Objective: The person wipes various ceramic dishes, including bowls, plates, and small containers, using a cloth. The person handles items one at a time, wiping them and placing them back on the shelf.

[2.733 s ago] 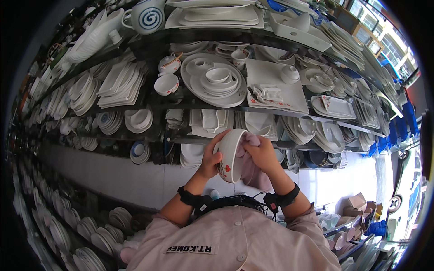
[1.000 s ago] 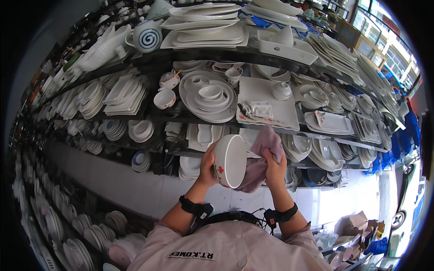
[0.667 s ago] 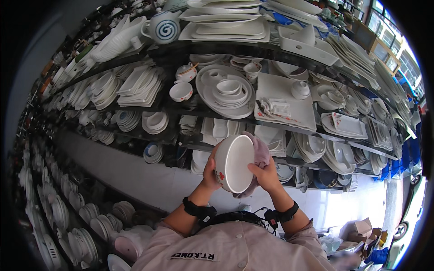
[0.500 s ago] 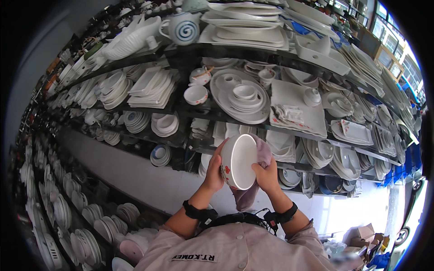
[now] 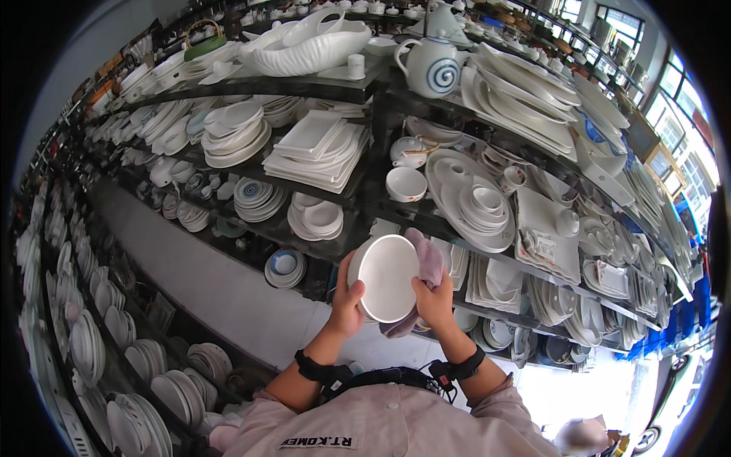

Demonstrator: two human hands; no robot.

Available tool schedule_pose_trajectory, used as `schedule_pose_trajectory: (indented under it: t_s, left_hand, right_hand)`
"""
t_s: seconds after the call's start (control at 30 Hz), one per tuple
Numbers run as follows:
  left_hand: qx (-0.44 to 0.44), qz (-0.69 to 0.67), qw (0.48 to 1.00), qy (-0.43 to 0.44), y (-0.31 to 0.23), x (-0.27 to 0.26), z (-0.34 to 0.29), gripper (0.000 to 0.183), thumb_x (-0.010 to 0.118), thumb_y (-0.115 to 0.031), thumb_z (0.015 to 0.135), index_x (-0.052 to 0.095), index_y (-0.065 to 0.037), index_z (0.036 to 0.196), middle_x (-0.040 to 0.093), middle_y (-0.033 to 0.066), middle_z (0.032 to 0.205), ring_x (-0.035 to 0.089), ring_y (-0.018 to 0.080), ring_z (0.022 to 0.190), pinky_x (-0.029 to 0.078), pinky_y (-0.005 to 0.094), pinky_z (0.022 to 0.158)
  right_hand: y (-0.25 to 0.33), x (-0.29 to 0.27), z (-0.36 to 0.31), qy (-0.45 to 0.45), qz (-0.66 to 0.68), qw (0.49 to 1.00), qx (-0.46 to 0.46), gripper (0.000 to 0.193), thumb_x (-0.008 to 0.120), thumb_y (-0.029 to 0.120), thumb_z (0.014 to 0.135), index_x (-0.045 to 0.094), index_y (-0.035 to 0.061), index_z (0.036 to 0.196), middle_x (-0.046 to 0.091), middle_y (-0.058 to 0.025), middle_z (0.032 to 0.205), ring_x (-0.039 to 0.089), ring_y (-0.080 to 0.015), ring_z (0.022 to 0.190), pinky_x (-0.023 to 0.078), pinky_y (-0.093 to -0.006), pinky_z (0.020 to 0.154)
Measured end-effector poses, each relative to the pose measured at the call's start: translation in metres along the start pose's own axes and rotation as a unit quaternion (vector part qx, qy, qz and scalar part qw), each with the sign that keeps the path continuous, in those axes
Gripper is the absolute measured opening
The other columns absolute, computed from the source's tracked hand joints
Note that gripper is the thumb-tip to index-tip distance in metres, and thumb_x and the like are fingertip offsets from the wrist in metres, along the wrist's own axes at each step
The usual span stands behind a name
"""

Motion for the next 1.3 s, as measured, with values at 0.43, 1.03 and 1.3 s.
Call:
schedule_pose_trajectory:
  t_s: [0.43, 1.03, 1.3]
  left_hand:
    - [-0.027, -0.033, 0.991, -0.130, -0.024, -0.079, 0.049, 0.079, 0.059, -0.012, 0.071, 0.040, -0.003, 0.148, 0.055, 0.0161, 0.137, 0.055, 0.0291, 0.127, 0.044, 0.0419, 0.110]
    - [-0.060, 0.016, 0.996, -0.065, 0.042, -0.105, 0.193, 0.086, 0.061, -0.018, 0.068, 0.039, 0.001, 0.149, 0.056, 0.0177, 0.137, 0.056, 0.0285, 0.127, 0.046, 0.0409, 0.108]
    - [-0.089, -0.002, 0.993, -0.072, 0.067, -0.110, 0.228, 0.087, 0.063, -0.015, 0.067, 0.039, -0.002, 0.150, 0.055, 0.0147, 0.139, 0.055, 0.0265, 0.129, 0.042, 0.0394, 0.112]
  right_hand:
    - [-0.003, 0.042, 0.076, 0.036, -0.219, 0.970, -0.103, 0.053, 0.076, 0.042, 0.090, 0.062, -0.0011, 0.118, 0.067, -0.0160, 0.114, 0.063, -0.0226, 0.103, 0.047, -0.0368, 0.098]
    - [-0.169, -0.011, 0.217, -0.004, -0.153, 0.959, 0.240, 0.070, 0.066, 0.043, 0.095, 0.051, -0.0084, 0.139, 0.064, -0.0306, 0.127, 0.064, -0.0357, 0.119, 0.048, -0.0396, 0.101]
    - [-0.183, -0.019, 0.253, 0.010, -0.104, 0.943, 0.317, 0.078, 0.059, 0.045, 0.100, 0.036, -0.0082, 0.151, 0.054, -0.0285, 0.143, 0.055, -0.0314, 0.130, 0.041, -0.0352, 0.108]
Point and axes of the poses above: each hand's wrist, its own z-axis towards the middle knuckle, its own x-axis out of the palm, y = z × x, the point moved 4 cm from there along z, towards the middle knuckle
